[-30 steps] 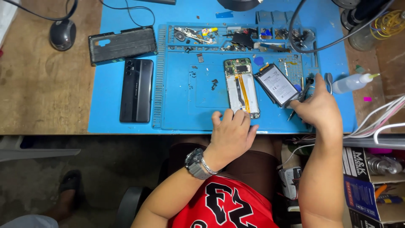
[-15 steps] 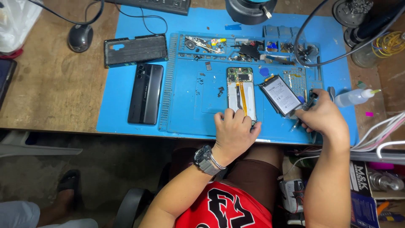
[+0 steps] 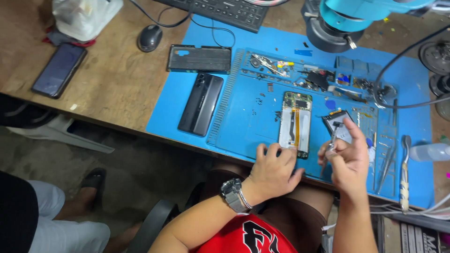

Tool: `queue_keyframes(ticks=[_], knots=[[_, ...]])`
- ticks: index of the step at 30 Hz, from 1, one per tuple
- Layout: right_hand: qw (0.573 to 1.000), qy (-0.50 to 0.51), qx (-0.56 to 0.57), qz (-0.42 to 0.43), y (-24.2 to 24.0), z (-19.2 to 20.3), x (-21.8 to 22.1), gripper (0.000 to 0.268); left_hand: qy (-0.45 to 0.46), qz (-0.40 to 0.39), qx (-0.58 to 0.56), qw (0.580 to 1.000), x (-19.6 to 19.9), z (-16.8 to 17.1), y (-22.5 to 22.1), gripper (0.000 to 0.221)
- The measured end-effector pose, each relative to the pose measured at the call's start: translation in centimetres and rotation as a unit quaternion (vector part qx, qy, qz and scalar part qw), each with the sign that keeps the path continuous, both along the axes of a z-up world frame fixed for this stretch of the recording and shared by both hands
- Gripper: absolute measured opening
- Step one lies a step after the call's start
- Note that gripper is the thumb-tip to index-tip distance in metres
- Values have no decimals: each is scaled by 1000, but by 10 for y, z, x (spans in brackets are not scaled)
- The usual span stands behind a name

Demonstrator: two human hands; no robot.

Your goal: Reassembling the sub-board and internal components of a mobile phone on a repair bench.

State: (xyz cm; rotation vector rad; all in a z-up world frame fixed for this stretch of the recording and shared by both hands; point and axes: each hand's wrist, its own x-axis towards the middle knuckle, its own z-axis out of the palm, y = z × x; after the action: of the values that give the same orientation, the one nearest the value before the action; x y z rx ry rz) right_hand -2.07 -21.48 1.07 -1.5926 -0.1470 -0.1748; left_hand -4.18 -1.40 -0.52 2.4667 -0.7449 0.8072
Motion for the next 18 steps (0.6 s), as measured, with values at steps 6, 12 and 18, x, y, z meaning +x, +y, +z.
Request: queue_keyframes(ticks=[6,12,18], knots=[[987,-45,152,28,2,-61,26,60,-58,-9,-53,997,1,-10,-3,42],[968,126,-181,-118,18,-17,8,19,10,9,20,1000,-9,5,8,42],[943,125,-307,-18,31,2,6,13,29,8,16,999,-13,10,15,50]])
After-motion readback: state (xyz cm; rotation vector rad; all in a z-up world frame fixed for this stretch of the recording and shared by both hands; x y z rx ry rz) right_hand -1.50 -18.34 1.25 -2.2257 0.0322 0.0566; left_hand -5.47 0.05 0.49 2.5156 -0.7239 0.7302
